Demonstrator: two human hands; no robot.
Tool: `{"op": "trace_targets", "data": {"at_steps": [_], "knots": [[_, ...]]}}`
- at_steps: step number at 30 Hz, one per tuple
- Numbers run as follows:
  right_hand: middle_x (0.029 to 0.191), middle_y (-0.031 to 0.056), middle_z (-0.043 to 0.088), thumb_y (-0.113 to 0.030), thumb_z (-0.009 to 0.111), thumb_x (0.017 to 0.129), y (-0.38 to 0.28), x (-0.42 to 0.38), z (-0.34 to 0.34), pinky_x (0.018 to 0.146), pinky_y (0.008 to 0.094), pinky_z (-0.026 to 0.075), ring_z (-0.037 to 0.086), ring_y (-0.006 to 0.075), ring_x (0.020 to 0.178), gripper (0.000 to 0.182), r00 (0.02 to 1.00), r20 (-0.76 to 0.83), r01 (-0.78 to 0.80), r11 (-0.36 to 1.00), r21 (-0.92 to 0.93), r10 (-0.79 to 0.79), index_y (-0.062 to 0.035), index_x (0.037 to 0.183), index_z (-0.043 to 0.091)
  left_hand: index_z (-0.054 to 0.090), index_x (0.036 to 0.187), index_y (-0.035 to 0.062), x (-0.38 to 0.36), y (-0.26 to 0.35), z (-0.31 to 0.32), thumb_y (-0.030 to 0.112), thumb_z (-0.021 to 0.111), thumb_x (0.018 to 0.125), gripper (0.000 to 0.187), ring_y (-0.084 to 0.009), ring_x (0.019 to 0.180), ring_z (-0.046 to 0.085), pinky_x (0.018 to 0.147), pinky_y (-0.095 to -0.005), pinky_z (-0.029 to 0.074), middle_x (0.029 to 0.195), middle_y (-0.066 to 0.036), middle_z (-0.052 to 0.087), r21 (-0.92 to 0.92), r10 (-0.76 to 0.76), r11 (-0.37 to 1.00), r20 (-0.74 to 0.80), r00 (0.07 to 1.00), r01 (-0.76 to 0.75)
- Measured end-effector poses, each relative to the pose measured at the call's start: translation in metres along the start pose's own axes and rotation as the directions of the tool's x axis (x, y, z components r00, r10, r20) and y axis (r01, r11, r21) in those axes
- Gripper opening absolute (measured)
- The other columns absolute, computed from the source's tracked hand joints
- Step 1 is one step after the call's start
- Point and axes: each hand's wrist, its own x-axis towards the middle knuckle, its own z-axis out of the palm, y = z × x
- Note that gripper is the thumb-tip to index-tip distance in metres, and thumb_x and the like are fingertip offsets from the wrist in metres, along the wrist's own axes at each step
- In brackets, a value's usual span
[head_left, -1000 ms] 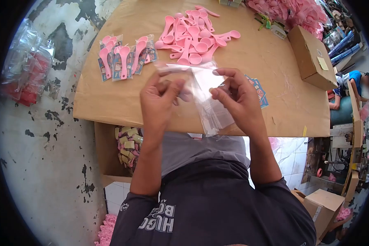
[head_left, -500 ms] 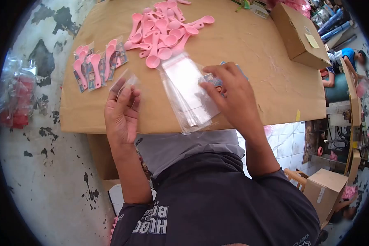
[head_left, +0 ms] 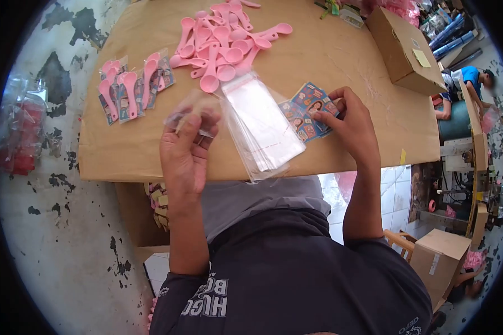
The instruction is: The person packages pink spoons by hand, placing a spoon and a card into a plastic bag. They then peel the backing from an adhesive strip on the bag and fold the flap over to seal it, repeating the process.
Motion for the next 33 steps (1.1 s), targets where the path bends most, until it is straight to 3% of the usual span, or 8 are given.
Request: {"op": "trace_targets", "data": {"at_steps": [6, 11, 14, 16, 17, 19, 24, 33], "knots": [[0.09, 0.0161, 0.073, -0.022, 0.073, 0.093, 0.006, -0.001, 0.004, 0.069, 0.0338, 0.052, 0.068, 0.0206, 0.077, 0.027, 0.979, -0.202, 0.065, 0.983, 0.174, -0.029, 0.002, 0.102, 0.065, 0.057, 0.125, 0.001, -0.005, -0.003, 0.016, 0.006, 0.068, 0.098, 0.03, -0.0282, 0.099, 0.074, 0.085, -0.0345, 0.061, 0.111, -0.02, 0.072, -0.004, 0.05, 0.999, -0.002, 0.999, -0.05], [0.089, 0.0151, 0.071, -0.02, 0.062, 0.101, 0.002, -0.01, 0.012, 0.069, 0.035, 0.052, 0.067, 0.0211, 0.076, 0.023, 0.883, -0.425, 0.177, 0.98, -0.094, -0.2, 0.0034, 0.103, 0.065, 0.058, 0.126, 0.0, -0.011, -0.006, 0.026, 0.007, 0.068, 0.098, 0.03, -0.0314, 0.105, 0.073, 0.089, -0.0368, 0.061, 0.115, -0.022, 0.071, -0.06, 0.027, 0.998, -0.002, 1.0, -0.027], [0.085, 0.0123, 0.069, -0.019, 0.059, 0.104, 0.012, 0.0, 0.012, 0.065, 0.0349, 0.05, 0.065, 0.0199, 0.075, 0.023, 0.557, -0.507, 0.369, 0.743, -0.558, -0.658, 0.0033, 0.104, 0.065, 0.058, 0.125, 0.0002, -0.011, -0.003, 0.034, 0.008, 0.068, 0.098, 0.029, -0.032, 0.107, 0.072, 0.091, -0.0374, 0.061, 0.116, -0.022, 0.071, -0.07, 0.072, 0.995, 0.035, 0.997, -0.069], [0.083, 0.0057, 0.068, -0.021, 0.062, 0.103, -0.007, -0.014, 0.009, 0.061, 0.0299, 0.047, 0.061, 0.0124, 0.073, 0.022, 0.837, -0.5, 0.291, 0.955, 0.058, -0.225, 0.0002, 0.107, 0.068, 0.058, 0.125, -0.0002, -0.013, -0.003, 0.034, 0.008, 0.067, 0.099, 0.029, -0.032, 0.107, 0.072, 0.091, -0.0377, 0.061, 0.117, -0.023, 0.071, -0.051, 0.061, 0.997, 0.012, 0.998, -0.06], [0.083, 0.0057, 0.068, -0.021, 0.062, 0.103, -0.017, -0.019, 0.008, 0.061, 0.0299, 0.047, 0.061, 0.0124, 0.073, 0.022, 0.837, -0.497, 0.295, 0.954, 0.061, -0.227, 0.0002, 0.107, 0.068, 0.058, 0.125, -0.0002, -0.011, -0.003, 0.035, 0.008, 0.067, 0.099, 0.029, -0.032, 0.107, 0.072, 0.091, -0.0377, 0.061, 0.117, -0.023, 0.071, -0.05, 0.065, 0.997, 0.009, 0.998, -0.064], [0.083, -0.0015, 0.067, -0.022, 0.066, 0.102, -0.033, -0.036, 0.009, 0.058, 0.0225, 0.043, 0.055, 0.0038, 0.07, 0.022, 0.991, -0.093, 0.135, 0.776, 0.617, -0.098, -0.0027, 0.111, 0.069, 0.058, 0.125, -0.0006, -0.011, -0.006, 0.037, 0.008, 0.066, 0.099, 0.028, -0.032, 0.108, 0.072, 0.091, -0.0384, 0.062, 0.118, -0.023, 0.07, -0.035, 0.074, 0.997, 0.018, 0.997, -0.074], [0.081, -0.0041, 0.063, -0.017, 0.071, 0.098, -0.056, -0.053, 0.033, 0.054, 0.019, 0.04, 0.052, 0.0008, 0.062, 0.02, 0.95, 0.21, -0.002, 0.668, 0.745, -0.232, -0.002, 0.111, 0.068, 0.057, 0.126, -0.001, -0.012, -0.007, 0.052, 0.007, 0.067, 0.098, 0.031, -0.0314, 0.108, 0.072, 0.09, -0.0392, 0.062, 0.121, -0.025, 0.069, -0.031, 0.076, 0.997, 0.027, 0.997, -0.075], [0.079, -0.0029, 0.063, -0.018, 0.071, 0.098, -0.05, -0.054, 0.045, 0.058, 0.0193, 0.044, 0.056, 0.0019, 0.065, 0.02, 0.94, 0.193, 0.053, 0.68, 0.732, -0.281, -0.0006, 0.107, 0.069, 0.054, 0.128, -0.0035, -0.017, -0.012, 0.054, 0.004, 0.068, 0.097, 0.035, -0.0286, 0.111, 0.071, 0.09, -0.0371, 0.062, 0.121, -0.029, 0.068, -0.013, 0.076, 0.997, 0.024, 0.997, -0.076]]}}
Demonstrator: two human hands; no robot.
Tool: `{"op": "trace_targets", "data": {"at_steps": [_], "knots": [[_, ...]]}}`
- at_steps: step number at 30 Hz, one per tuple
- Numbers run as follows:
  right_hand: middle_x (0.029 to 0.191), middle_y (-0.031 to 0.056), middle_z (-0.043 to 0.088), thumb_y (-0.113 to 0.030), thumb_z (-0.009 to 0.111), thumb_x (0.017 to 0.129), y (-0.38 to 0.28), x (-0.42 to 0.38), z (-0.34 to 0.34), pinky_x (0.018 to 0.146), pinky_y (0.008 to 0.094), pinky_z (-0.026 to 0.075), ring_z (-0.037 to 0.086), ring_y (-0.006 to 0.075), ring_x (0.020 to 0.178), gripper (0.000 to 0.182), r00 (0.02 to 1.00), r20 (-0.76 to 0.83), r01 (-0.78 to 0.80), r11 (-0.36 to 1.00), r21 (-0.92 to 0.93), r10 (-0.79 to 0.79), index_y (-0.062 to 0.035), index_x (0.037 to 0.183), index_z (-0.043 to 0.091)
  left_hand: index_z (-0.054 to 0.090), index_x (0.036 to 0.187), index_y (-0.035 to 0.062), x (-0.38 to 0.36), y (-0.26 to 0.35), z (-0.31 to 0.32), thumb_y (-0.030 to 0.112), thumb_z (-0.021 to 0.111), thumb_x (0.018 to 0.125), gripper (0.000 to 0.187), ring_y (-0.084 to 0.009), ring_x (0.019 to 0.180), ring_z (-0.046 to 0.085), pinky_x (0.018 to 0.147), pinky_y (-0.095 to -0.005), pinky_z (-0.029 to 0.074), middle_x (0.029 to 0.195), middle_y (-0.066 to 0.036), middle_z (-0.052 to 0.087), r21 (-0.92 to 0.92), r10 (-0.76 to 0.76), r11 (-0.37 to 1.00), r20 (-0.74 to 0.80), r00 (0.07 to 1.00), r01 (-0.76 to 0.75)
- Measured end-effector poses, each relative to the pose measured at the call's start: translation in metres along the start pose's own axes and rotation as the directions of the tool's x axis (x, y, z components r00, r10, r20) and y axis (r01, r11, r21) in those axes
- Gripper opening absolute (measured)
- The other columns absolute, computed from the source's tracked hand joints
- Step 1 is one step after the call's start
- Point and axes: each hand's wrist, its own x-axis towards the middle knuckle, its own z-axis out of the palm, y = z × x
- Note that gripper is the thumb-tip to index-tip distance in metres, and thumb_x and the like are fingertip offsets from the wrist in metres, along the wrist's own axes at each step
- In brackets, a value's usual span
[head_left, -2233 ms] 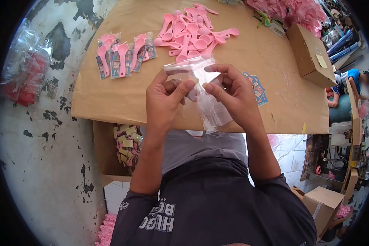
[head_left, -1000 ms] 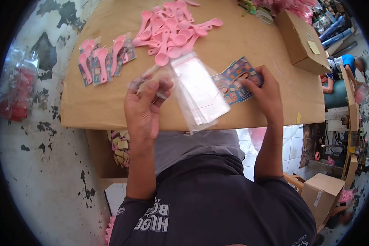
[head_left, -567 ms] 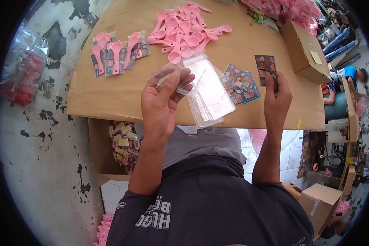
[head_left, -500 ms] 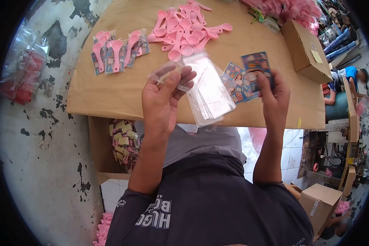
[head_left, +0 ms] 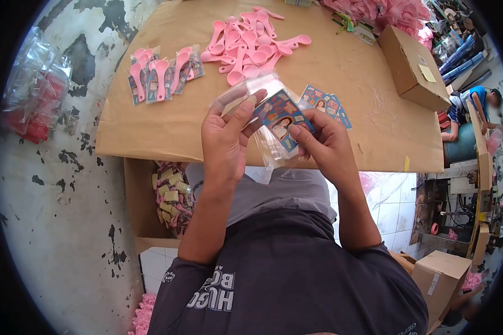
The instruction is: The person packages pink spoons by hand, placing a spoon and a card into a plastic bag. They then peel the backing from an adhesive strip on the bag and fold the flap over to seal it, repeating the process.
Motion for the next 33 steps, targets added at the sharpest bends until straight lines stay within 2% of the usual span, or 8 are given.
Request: {"op": "trace_targets", "data": {"at_steps": [4, 8, 10, 13, 23, 25, 28, 33], "knots": [[0.08, -0.0028, 0.065, -0.016, 0.07, 0.098, -0.005, -0.005, -0.002, 0.06, 0.0196, 0.047, 0.059, 0.0023, 0.067, 0.02, 0.986, 0.112, -0.121, 0.992, -0.048, 0.125, -0.0003, 0.11, 0.069, 0.055, 0.126, -0.0042, -0.006, -0.002, 0.001, 0.004, 0.069, 0.097, 0.033, -0.0249, 0.105, 0.072, 0.087, -0.0343, 0.062, 0.114, -0.027, 0.071, 0.002, -0.012, 1.0, -0.013, 1.0, 0.012], [0.082, -0.001, 0.066, -0.014, 0.07, 0.098, -0.002, 0.001, -0.003, 0.062, 0.0197, 0.048, 0.061, 0.0038, 0.069, 0.019, 0.989, 0.14, -0.058, 0.998, 0.025, 0.054, 0.0005, 0.11, 0.067, 0.056, 0.125, -0.0038, -0.008, -0.003, -0.003, 0.004, 0.069, 0.096, 0.033, -0.0207, 0.097, 0.074, 0.082, -0.0318, 0.061, 0.109, -0.023, 0.073, 0.057, -0.019, 0.998, 0.037, 0.999, 0.017], [0.084, 0.0021, 0.068, -0.011, 0.071, 0.097, -0.002, 0.002, 0.0, 0.065, 0.021, 0.052, 0.064, 0.0062, 0.071, 0.019, 1.0, 0.017, -0.009, 0.982, 0.19, 0.006, 0.0016, 0.11, 0.065, 0.056, 0.125, -0.0032, -0.008, -0.001, 0.0, 0.004, 0.07, 0.096, 0.033, -0.0169, 0.091, 0.073, 0.079, -0.0299, 0.061, 0.104, -0.017, 0.075, 0.054, -0.008, 0.999, 0.038, 0.999, 0.006], [0.086, 0.0039, 0.069, -0.009, 0.072, 0.096, 0.001, 0.001, -0.002, 0.066, 0.0223, 0.054, 0.066, 0.0082, 0.074, 0.02, 0.999, -0.001, -0.035, 0.976, 0.216, 0.036, 0.0016, 0.109, 0.063, 0.057, 0.124, -0.0031, -0.008, -0.005, 0.001, 0.003, 0.07, 0.096, 0.032, -0.0155, 0.092, 0.073, 0.079, -0.0292, 0.06, 0.103, -0.014, 0.075, 0.043, -0.007, 0.999, 0.039, 0.999, 0.006], [0.088, 0.0039, 0.07, -0.014, 0.073, 0.096, 0.002, 0.007, 0.03, 0.065, 0.0228, 0.053, 0.066, 0.0078, 0.075, 0.019, 0.974, -0.177, 0.149, 0.988, 0.042, -0.14, -0.0003, 0.107, 0.065, 0.063, 0.122, -0.001, -0.02, -0.014, 0.005, 0.002, 0.07, 0.096, 0.028, -0.0113, 0.095, 0.07, 0.087, -0.0261, 0.055, 0.107, -0.007, 0.074, 0.077, 0.045, 0.996, 0.105, 0.993, -0.053], [0.088, 0.0039, 0.07, -0.014, 0.073, 0.096, 0.002, 0.008, 0.036, 0.064, 0.0227, 0.053, 0.066, 0.0079, 0.073, 0.018, 0.987, -0.146, 0.097, 0.977, 0.19, -0.07, -0.0006, 0.106, 0.065, 0.056, 0.136, -0.0007, -0.021, -0.01, 0.006, 0.0, 0.069, 0.095, 0.044, -0.0161, 0.116, 0.066, 0.099, -0.03, 0.053, 0.13, -0.012, 0.067, 0.095, 0.042, 0.994, 0.098, 0.994, -0.051], [0.086, 0.0048, 0.07, -0.014, 0.072, 0.097, 0.006, 0.008, 0.042, 0.063, 0.0229, 0.053, 0.065, 0.0075, 0.069, 0.016, 0.997, -0.075, 0.038, 0.934, 0.356, -0.013, -0.0013, 0.104, 0.065, 0.046, 0.147, 0.0014, -0.019, -0.004, 0.004, -0.001, 0.062, 0.097, 0.053, -0.0224, 0.128, 0.059, 0.105, -0.0345, 0.051, 0.141, -0.018, 0.059, 0.055, 0.068, 0.996, 0.127, 0.99, -0.076], [0.081, 0.0052, 0.069, -0.014, 0.072, 0.097, 0.012, 0.004, 0.054, 0.057, 0.0232, 0.051, 0.063, 0.007, 0.064, 0.015, 0.999, -0.029, -0.008, 0.94, 0.341, 0.019, -0.0019, 0.102, 0.065, 0.032, 0.158, 0.0104, -0.016, 0.012, 0.004, 0.003, 0.053, 0.101, 0.061, -0.0364, 0.134, 0.055, 0.112, -0.0457, 0.047, 0.144, -0.023, 0.055, -0.049, 0.142, 0.989, 0.16, 0.977, -0.136]]}}
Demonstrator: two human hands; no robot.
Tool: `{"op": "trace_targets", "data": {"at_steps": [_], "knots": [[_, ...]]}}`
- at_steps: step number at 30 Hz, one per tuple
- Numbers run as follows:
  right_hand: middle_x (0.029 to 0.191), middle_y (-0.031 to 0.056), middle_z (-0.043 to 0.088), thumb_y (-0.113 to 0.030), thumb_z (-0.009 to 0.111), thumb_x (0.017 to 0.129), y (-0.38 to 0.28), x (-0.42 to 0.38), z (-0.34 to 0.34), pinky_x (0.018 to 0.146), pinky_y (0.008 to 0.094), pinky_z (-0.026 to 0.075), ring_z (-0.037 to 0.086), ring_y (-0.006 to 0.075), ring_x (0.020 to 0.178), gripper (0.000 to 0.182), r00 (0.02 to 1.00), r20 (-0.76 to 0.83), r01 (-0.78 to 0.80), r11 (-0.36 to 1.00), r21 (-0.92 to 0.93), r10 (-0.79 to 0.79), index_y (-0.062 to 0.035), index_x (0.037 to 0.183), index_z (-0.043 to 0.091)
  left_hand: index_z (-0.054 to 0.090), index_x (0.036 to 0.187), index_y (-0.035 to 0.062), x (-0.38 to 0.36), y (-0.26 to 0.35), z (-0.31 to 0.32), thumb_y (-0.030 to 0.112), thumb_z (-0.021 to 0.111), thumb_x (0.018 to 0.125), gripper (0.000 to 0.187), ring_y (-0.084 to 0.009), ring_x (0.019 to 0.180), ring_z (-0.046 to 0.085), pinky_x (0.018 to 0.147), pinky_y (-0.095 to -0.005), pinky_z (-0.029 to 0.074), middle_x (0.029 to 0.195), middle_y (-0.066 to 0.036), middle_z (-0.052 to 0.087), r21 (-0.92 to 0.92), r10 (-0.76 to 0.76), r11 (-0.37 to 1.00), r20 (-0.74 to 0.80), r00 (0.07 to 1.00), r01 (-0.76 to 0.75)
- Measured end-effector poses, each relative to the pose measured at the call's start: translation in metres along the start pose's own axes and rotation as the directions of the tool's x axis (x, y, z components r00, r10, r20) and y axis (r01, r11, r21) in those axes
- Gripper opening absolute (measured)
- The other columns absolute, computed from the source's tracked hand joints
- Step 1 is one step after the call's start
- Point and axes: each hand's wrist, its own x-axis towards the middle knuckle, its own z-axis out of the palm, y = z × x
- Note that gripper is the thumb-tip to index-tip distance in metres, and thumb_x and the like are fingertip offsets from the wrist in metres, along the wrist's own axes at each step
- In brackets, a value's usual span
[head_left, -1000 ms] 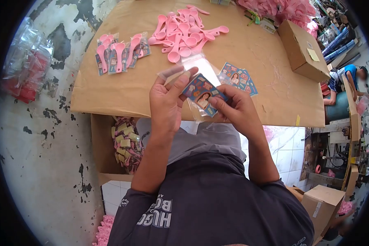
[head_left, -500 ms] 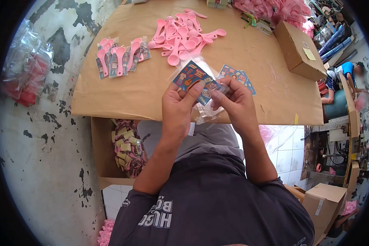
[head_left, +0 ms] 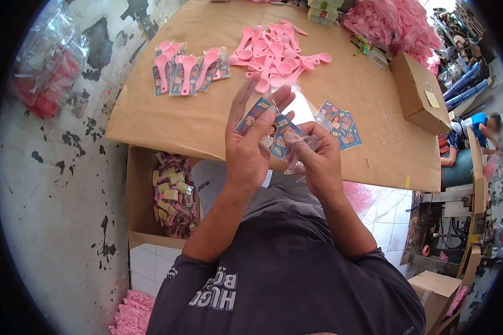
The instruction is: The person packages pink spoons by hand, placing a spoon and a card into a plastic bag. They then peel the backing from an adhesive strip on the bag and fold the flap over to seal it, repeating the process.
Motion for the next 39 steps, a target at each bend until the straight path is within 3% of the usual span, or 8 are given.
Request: {"op": "trace_targets", "data": {"at_steps": [6, 18, 20, 22, 24, 29, 34, 39], "knots": [[0.078, 0.004, 0.067, -0.013, 0.072, 0.097, -0.006, -0.006, 0.014, 0.051, 0.0218, 0.047, 0.062, 0.0072, 0.062, 0.015, 0.999, 0.021, -0.029, 0.999, -0.023, 0.03, -0.0012, 0.099, 0.063, 0.035, 0.156, 0.0171, 0.002, 0.003, 0.0, 0.005, 0.048, 0.104, 0.054, -0.0321, 0.12, 0.065, 0.102, -0.0453, 0.056, 0.131, -0.026, 0.061, -0.293, 0.037, 0.956, 0.03, 0.999, -0.027], [0.081, -0.0018, 0.055, -0.005, 0.081, 0.088, 0.0, -0.001, 0.013, 0.052, 0.0188, 0.04, 0.053, 0.0021, 0.069, 0.031, 0.989, -0.106, 0.095, 0.994, -0.046, -0.1, -0.0064, 0.099, 0.053, 0.036, 0.153, 0.008, 0.003, -0.009, 0.009, 0.013, 0.06, 0.104, 0.055, -0.0152, 0.088, 0.066, 0.082, -0.0334, 0.059, 0.099, -0.009, 0.066, -0.225, -0.004, 0.974, 0.088, 0.996, 0.024], [0.091, 0.0, 0.055, -0.005, 0.083, 0.085, 0.004, -0.001, 0.006, 0.056, 0.0186, 0.041, 0.053, 0.0021, 0.076, 0.041, 0.873, -0.05, 0.411, 0.787, -0.46, -0.485, -0.0048, 0.112, 0.053, 0.037, 0.152, 0.0079, 0.004, -0.011, 0.005, 0.014, 0.06, 0.104, 0.054, -0.0145, 0.085, 0.065, 0.082, -0.0339, 0.059, 0.096, -0.008, 0.064, -0.218, -0.01, 0.976, 0.08, 0.997, 0.027], [0.094, 0.003, 0.055, -0.003, 0.085, 0.08, -0.005, -0.005, 0.001, 0.058, 0.0224, 0.044, 0.055, 0.0068, 0.076, 0.04, 0.855, -0.044, 0.419, 0.739, -0.528, -0.517, -0.004, 0.111, 0.06, 0.041, 0.15, 0.0073, 0.006, -0.013, 0.001, 0.018, 0.061, 0.104, 0.051, -0.0133, 0.082, 0.064, 0.079, -0.0359, 0.059, 0.092, -0.006, 0.062, -0.214, -0.057, 0.976, -0.077, 0.995, 0.04], [0.092, 0.0061, 0.057, -0.002, 0.085, 0.079, -0.014, -0.005, -0.011, 0.061, 0.0267, 0.047, 0.057, 0.0137, 0.073, 0.028, 0.723, 0.353, 0.631, 0.359, -0.688, -0.595, -0.0032, 0.101, 0.068, 0.045, 0.145, 0.0066, 0.011, -0.011, -0.014, 0.023, 0.062, 0.105, 0.047, -0.0124, 0.08, 0.063, 0.08, -0.0371, 0.059, 0.091, -0.005, 0.062, -0.19, -0.074, 0.981, -0.132, 0.988, 0.048], [0.086, 0.0047, 0.066, -0.005, 0.08, 0.083, -0.04, 0.013, -0.027, 0.06, 0.0295, 0.047, 0.057, 0.0157, 0.069, 0.013, 0.798, 0.371, 0.581, 0.439, -0.686, -0.476, -0.0063, 0.093, 0.071, 0.053, 0.136, 0.0066, 0.027, 0.0, -0.076, 0.029, 0.062, 0.104, 0.04, -0.0104, 0.077, 0.058, 0.085, -0.0298, 0.055, 0.088, -0.002, 0.059, -0.381, -0.015, 0.921, -0.246, 0.969, -0.082], [0.092, 0.0069, 0.074, -0.012, 0.067, 0.096, -0.07, 0.115, -0.058, 0.061, 0.0273, 0.049, 0.065, 0.0123, 0.077, 0.018, 0.844, 0.364, 0.483, 0.264, -0.835, -0.393, -0.0028, 0.111, 0.072, 0.055, 0.133, 0.0071, 0.032, 0.004, -0.093, 0.029, 0.062, 0.105, 0.037, -0.0115, 0.079, 0.06, 0.086, -0.0321, 0.055, 0.09, -0.003, 0.061, -0.322, -0.011, 0.943, -0.294, 0.956, -0.088], [0.095, 0.0151, 0.075, -0.016, 0.065, 0.096, -0.059, 0.245, -0.084, 0.078, 0.0396, 0.055, 0.073, 0.0282, 0.088, 0.027, 0.864, 0.338, 0.406, 0.119, -0.906, -0.374, -0.0021, 0.119, 0.069, 0.052, 0.135, 0.0082, 0.027, -0.003, -0.094, 0.033, 0.063, 0.104, 0.042, -0.0136, 0.082, 0.062, 0.086, -0.0391, 0.056, 0.094, -0.003, 0.062, -0.238, -0.037, 0.971, -0.298, 0.954, -0.037]]}}
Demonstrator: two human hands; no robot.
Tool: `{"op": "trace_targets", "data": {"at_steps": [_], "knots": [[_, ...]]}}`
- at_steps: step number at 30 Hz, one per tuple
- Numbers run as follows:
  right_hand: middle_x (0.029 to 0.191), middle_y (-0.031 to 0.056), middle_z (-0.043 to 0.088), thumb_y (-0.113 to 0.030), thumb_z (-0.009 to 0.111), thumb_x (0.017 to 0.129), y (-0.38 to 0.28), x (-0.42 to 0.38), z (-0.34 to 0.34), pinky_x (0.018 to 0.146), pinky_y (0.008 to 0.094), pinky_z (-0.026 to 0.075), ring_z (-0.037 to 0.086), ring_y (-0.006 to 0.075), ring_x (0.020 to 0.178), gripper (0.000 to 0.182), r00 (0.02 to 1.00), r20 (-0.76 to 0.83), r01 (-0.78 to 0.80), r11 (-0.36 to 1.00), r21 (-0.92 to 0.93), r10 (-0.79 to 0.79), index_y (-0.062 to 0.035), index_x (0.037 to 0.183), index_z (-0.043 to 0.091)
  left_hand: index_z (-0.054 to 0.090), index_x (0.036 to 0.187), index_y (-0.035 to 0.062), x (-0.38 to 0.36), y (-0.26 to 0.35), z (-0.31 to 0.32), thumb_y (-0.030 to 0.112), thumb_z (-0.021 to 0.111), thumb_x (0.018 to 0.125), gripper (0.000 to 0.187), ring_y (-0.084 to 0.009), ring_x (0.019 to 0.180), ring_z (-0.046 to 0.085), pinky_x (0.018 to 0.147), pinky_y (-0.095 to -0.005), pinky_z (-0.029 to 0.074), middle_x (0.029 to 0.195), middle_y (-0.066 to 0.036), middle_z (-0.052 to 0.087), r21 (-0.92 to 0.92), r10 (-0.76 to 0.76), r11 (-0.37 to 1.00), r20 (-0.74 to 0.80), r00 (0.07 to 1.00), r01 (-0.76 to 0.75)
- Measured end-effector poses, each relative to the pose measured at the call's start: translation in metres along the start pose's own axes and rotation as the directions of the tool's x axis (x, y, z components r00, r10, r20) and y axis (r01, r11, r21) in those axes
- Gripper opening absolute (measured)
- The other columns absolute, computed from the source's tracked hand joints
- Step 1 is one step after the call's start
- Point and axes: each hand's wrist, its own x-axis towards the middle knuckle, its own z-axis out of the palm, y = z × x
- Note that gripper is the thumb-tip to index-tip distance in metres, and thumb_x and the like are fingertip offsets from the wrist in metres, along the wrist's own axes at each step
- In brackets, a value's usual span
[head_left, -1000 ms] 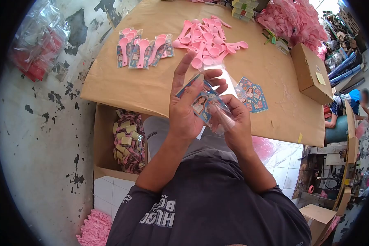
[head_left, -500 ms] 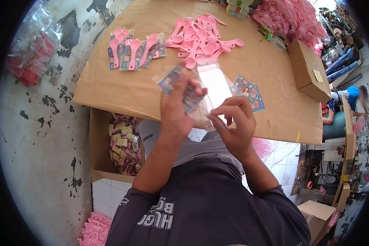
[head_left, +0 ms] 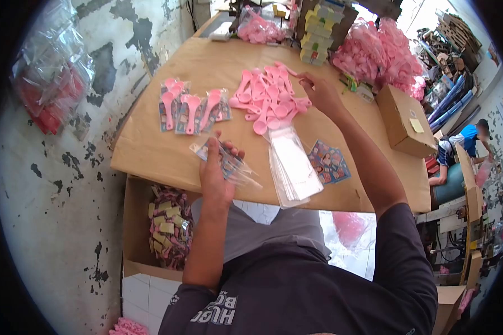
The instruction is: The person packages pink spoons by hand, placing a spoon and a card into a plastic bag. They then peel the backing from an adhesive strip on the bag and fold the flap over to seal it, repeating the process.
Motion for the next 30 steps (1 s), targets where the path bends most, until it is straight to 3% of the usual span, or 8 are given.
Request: {"op": "trace_targets", "data": {"at_steps": [3, 7, 9, 13, 19, 21, 24, 30], "knots": [[0.097, 0.0187, 0.074, -0.015, 0.062, 0.095, 0.04, 0.05, 0.041, 0.084, 0.0452, 0.054, 0.071, 0.0368, 0.092, 0.029, 0.997, -0.073, -0.018, 0.985, -0.173, 0.006, -0.0032, 0.12, 0.069, 0.048, 0.137, 0.007, 0.001, 0.0, 0.0, 0.033, 0.063, 0.104, 0.045, -0.0145, 0.083, 0.062, 0.086, -0.0394, 0.058, 0.095, -0.004, 0.062, 0.027, 0.008, 1.0, 0.019, 1.0, -0.008], [0.097, 0.02, 0.074, -0.016, 0.064, 0.092, 0.049, 0.072, 0.073, 0.084, 0.0463, 0.054, 0.07, 0.0387, 0.093, 0.025, 0.993, -0.111, -0.054, 0.971, -0.234, 0.028, -0.0041, 0.112, 0.073, 0.05, 0.135, 0.0068, 0.001, 0.0, 0.002, 0.034, 0.061, 0.105, 0.042, -0.0144, 0.084, 0.062, 0.085, -0.0365, 0.055, 0.095, -0.004, 0.062, 0.071, 0.001, 0.997, 0.019, 1.0, -0.002], [0.098, 0.0205, 0.073, -0.02, 0.07, 0.089, 0.063, 0.084, 0.084, 0.083, 0.0461, 0.055, 0.07, 0.0383, 0.092, 0.021, 0.983, -0.086, -0.179, 0.937, -0.3, 0.161, -0.0038, 0.101, 0.076, 0.048, 0.136, 0.0054, 0.004, -0.003, -0.002, 0.034, 0.061, 0.105, 0.044, -0.0143, 0.083, 0.061, 0.084, -0.0367, 0.055, 0.095, -0.005, 0.061, 0.048, -0.017, 0.999, 0.037, 0.999, 0.015], [0.094, 0.0205, 0.073, -0.023, 0.075, 0.086, 0.095, 0.09, 0.09, 0.08, 0.0465, 0.055, 0.071, 0.038, 0.087, 0.022, 0.983, -0.129, -0.159, 0.947, -0.278, 0.127, -0.0029, 0.094, 0.076, 0.047, 0.136, 0.0042, -0.001, 0.0, 0.003, 0.035, 0.06, 0.105, 0.046, -0.0144, 0.083, 0.061, 0.083, -0.036, 0.055, 0.094, -0.005, 0.061, 0.067, -0.022, 0.998, 0.031, 0.999, 0.02], [0.077, 0.0124, 0.073, -0.017, 0.081, 0.083, 0.125, 0.087, 0.06, 0.063, 0.036, 0.054, 0.069, 0.0223, 0.069, 0.017, 0.958, 0.128, -0.24, 0.963, -0.126, 0.255, -0.0029, 0.089, 0.074, 0.046, 0.137, 0.0035, -0.003, 0.006, -0.005, 0.033, 0.061, 0.104, 0.046, -0.0154, 0.083, 0.063, 0.084, -0.0373, 0.058, 0.094, -0.007, 0.062, 0.144, -0.116, 0.985, 0.13, 0.985, 0.097], [0.073, 0.0056, 0.069, -0.018, 0.083, 0.083, 0.13, 0.084, 0.048, 0.056, 0.0291, 0.049, 0.063, 0.0131, 0.064, 0.019, 0.868, 0.299, -0.425, 0.904, 0.038, 0.395, -0.0027, 0.087, 0.072, 0.046, 0.136, 0.0035, -0.001, 0.008, -0.005, 0.033, 0.061, 0.105, 0.046, -0.0156, 0.083, 0.063, 0.084, -0.037, 0.057, 0.093, -0.007, 0.061, 0.145, -0.175, 0.977, 0.138, 0.975, 0.155], [0.072, 0.0023, 0.066, -0.022, 0.084, 0.084, 0.131, 0.082, 0.044, 0.053, 0.0268, 0.044, 0.058, 0.0106, 0.061, 0.025, 0.866, 0.357, -0.43, 0.885, 0.179, 0.349, -0.0032, 0.088, 0.069, 0.046, 0.136, 0.0035, 0.002, 0.011, -0.003, 0.034, 0.061, 0.105, 0.046, -0.0152, 0.083, 0.063, 0.084, -0.0365, 0.057, 0.093, -0.007, 0.061, 0.198, -0.213, 0.963, 0.142, 0.967, 0.184], [0.074, 0.0022, 0.066, -0.025, 0.084, 0.084, 0.12, 0.068, 0.037, 0.052, 0.0286, 0.042, 0.056, 0.011, 0.061, 0.026, 0.884, 0.278, -0.435, 0.88, 0.189, 0.377, -0.0046, 0.088, 0.068, 0.045, 0.136, 0.0038, 0.0, 0.008, -0.003, 0.035, 0.06, 0.105, 0.046, -0.0144, 0.083, 0.063, 0.083, -0.0357, 0.057, 0.092, -0.007, 0.061, 0.2, -0.174, 0.969, 0.151, 0.973, 0.143]]}}
